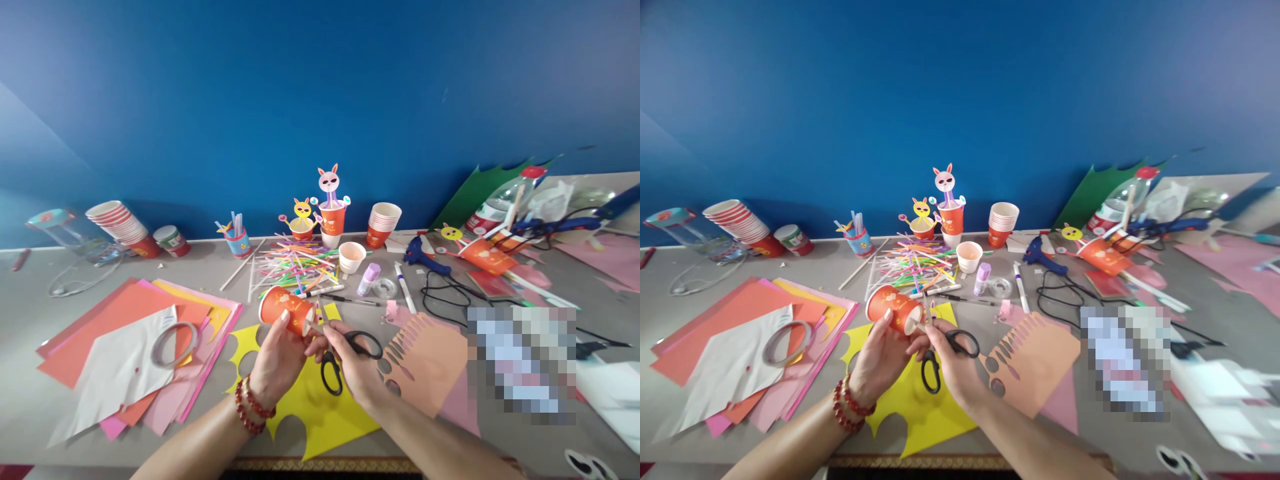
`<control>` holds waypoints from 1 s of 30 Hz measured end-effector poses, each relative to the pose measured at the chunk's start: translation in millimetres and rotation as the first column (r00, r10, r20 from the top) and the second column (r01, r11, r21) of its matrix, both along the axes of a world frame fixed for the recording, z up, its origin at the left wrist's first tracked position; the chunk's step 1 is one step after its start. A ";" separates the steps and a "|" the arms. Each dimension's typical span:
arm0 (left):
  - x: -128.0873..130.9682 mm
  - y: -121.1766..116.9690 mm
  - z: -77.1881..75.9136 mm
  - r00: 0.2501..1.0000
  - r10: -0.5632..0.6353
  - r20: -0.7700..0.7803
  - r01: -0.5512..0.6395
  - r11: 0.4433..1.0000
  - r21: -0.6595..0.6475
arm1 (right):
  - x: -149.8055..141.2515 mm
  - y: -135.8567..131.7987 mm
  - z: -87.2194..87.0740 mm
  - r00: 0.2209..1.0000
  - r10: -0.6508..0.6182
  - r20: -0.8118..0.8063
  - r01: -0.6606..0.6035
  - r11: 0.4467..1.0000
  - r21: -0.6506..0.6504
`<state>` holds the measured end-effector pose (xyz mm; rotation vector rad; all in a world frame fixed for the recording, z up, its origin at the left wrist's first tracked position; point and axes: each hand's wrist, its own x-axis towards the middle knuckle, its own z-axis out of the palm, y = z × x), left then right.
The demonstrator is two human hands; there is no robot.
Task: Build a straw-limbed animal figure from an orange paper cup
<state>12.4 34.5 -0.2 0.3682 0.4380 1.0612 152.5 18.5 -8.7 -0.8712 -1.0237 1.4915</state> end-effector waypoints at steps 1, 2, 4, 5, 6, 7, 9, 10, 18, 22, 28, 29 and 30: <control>0.1 -0.1 0.2 1.000 0.007 -0.008 -0.007 1.000 -0.003 | 1.6 -0.1 1.8 0.999 0.009 0.037 -0.009 1.000 0.016; 0.2 -0.2 0.5 1.000 0.013 -0.016 -0.013 1.000 -0.005 | 3.0 -0.1 3.6 0.998 0.014 0.069 -0.016 0.999 0.029; 0.2 -0.1 0.8 1.000 0.017 -0.025 -0.017 1.000 -0.002 | 5.3 0.2 5.9 0.993 0.024 0.119 -0.030 0.998 0.049; 0.1 0.0 0.8 0.999 0.014 -0.030 -0.014 1.000 0.000 | 6.1 0.7 6.4 0.990 0.028 0.137 -0.036 0.998 0.057; 0.1 0.2 0.8 0.999 0.007 -0.037 -0.007 1.000 0.002 | 6.8 1.2 6.5 0.988 0.034 0.153 -0.044 0.997 0.061; -0.1 0.2 0.8 0.999 0.001 -0.043 -0.001 1.000 0.004 | 7.3 1.9 6.4 0.985 0.043 0.168 -0.054 0.996 0.064; -0.2 0.2 0.9 0.998 -0.007 -0.056 0.007 1.000 0.005 | 8.5 3.1 6.8 0.979 0.059 0.196 -0.075 0.994 0.074; -0.2 0.0 1.0 0.998 -0.007 -0.060 0.007 1.000 0.001 | 9.3 3.5 7.5 0.975 0.065 0.210 -0.083 0.993 0.082; 2.2 1.0 4.7 0.998 0.010 -0.067 -0.013 0.999 -0.053 | 18.3 1.5 15.0 0.875 0.064 0.479 -0.189 0.957 0.218; 1.3 1.6 4.8 0.996 0.029 -0.088 -0.037 0.995 -0.092 | 20.0 3.7 10.0 0.804 -0.017 0.595 -0.230 0.913 0.337; -0.3 3.8 -1.4 0.993 0.081 -0.083 -0.097 0.972 -0.214 | 25.4 10.3 12.3 0.712 -0.119 0.692 -0.304 0.836 0.456; 0.0 4.2 -1.8 0.994 0.092 -0.056 -0.101 0.974 -0.202 | 27.3 9.9 13.9 0.731 -0.088 0.677 -0.282 0.864 0.417; 0.5 4.7 -1.8 0.993 0.117 -0.029 -0.121 0.973 -0.196 | 29.3 9.0 15.2 0.755 -0.069 0.653 -0.244 0.894 0.376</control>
